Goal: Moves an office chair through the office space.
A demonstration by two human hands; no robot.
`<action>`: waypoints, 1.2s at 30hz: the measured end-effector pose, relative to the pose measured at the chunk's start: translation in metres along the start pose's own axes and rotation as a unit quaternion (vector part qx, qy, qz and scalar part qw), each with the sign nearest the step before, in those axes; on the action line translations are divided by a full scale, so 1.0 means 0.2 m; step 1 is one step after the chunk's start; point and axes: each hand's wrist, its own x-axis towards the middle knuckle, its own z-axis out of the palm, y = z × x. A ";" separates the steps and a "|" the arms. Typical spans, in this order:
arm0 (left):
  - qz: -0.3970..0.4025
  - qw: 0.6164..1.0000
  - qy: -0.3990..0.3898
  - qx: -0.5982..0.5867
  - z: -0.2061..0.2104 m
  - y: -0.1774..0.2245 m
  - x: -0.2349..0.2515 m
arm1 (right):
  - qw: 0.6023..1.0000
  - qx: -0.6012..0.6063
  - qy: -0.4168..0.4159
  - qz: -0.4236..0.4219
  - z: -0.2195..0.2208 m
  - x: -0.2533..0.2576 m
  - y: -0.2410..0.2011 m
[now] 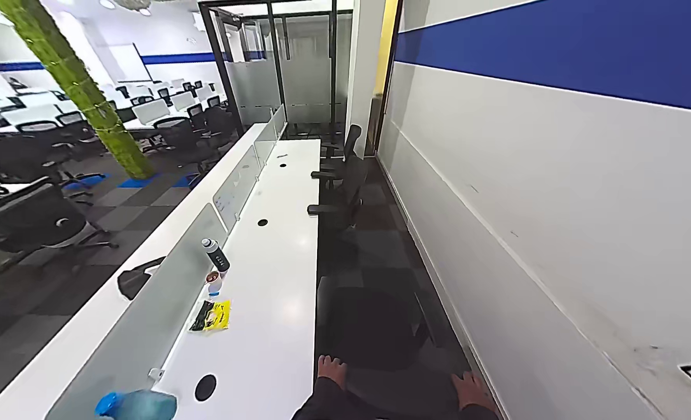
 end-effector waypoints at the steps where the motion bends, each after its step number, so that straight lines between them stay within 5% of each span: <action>1: -0.006 1.000 0.002 -0.007 -0.01 0.01 0.02 | 1.000 -0.005 0.000 -0.006 -0.03 0.05 -0.01; 26: -0.270 0.953 0.038 -0.135 -0.47 0.43 0.61 | 0.954 -0.107 0.020 -0.279 -0.81 1.52 -0.38; 36: -0.283 0.942 0.082 -0.160 -0.58 0.33 0.84 | 0.941 -0.123 0.026 -0.313 -0.96 1.82 -0.61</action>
